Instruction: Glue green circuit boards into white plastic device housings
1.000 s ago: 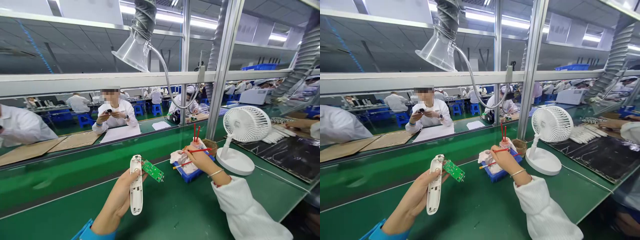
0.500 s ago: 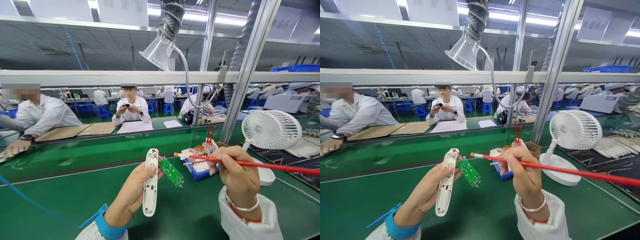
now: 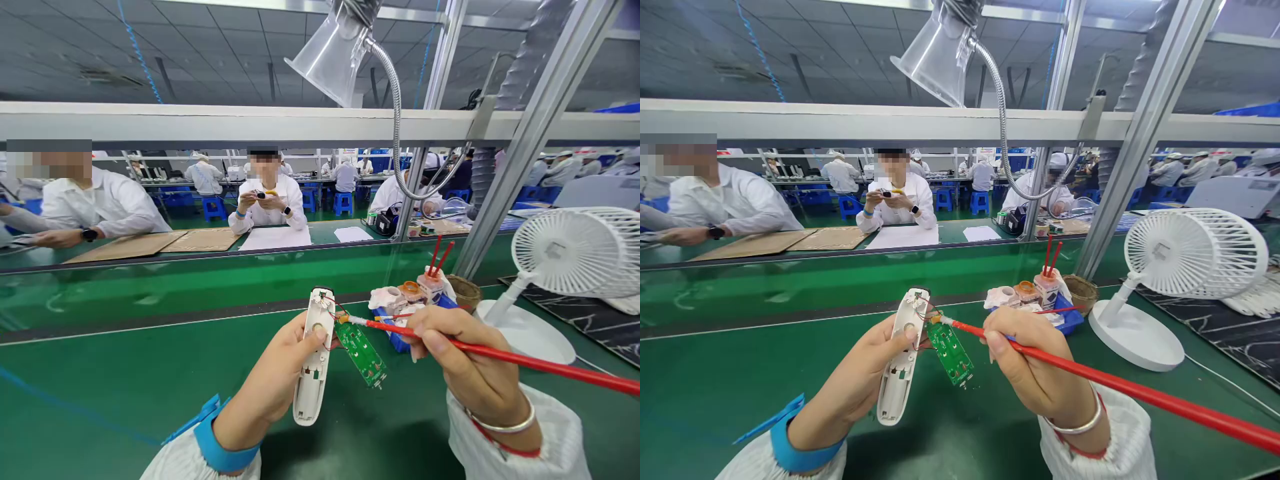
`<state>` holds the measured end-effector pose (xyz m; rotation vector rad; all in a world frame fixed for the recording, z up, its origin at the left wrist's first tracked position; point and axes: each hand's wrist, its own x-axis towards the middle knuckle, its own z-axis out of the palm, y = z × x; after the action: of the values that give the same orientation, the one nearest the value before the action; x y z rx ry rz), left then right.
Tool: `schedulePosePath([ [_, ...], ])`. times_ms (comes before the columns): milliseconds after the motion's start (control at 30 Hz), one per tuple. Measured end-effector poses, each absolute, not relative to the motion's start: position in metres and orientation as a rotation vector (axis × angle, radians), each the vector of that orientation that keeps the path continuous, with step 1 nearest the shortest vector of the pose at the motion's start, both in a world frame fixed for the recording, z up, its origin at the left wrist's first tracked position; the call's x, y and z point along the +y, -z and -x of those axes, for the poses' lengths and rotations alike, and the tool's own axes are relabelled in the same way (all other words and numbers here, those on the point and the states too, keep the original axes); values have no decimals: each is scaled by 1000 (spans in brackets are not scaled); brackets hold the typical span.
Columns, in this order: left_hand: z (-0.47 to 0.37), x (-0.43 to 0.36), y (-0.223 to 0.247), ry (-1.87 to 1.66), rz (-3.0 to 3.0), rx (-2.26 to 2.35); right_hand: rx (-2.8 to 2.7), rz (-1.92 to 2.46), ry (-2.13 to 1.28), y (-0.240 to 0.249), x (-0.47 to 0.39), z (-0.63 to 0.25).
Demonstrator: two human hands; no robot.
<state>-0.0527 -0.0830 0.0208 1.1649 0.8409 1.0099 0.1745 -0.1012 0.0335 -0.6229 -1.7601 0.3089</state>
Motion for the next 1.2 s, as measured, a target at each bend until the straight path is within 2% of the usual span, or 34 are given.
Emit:
schedulePosePath([
  [200,50,-82,-19,-1050,-1215,821,-1748,636,-270,-38,-112,-176],
  [333,52,-85,-24,-1075,-1179,821,-1771,823,-130,-44,-90,-183],
  [433,56,-88,-30,-1119,-1115,873,-1430,1006,-360,-38,-59,-197],
  [500,59,-88,-33,-1164,-1067,896,-1196,1101,-576,-24,-41,-210],
  [700,59,-81,-32,-1193,-998,949,-1030,1507,-829,46,-29,-252],
  [800,55,-82,-30,-1153,-1044,912,-964,1711,-861,69,-26,-266],
  [900,51,-86,-28,-1140,-1066,869,-930,1827,-804,70,-20,-272],
  [1067,46,-87,-22,-1077,-1145,830,-1018,1699,-775,41,-34,-238],
  [1200,43,-85,-16,-1050,-1240,798,-1265,1380,-1112,17,-65,-180],
])
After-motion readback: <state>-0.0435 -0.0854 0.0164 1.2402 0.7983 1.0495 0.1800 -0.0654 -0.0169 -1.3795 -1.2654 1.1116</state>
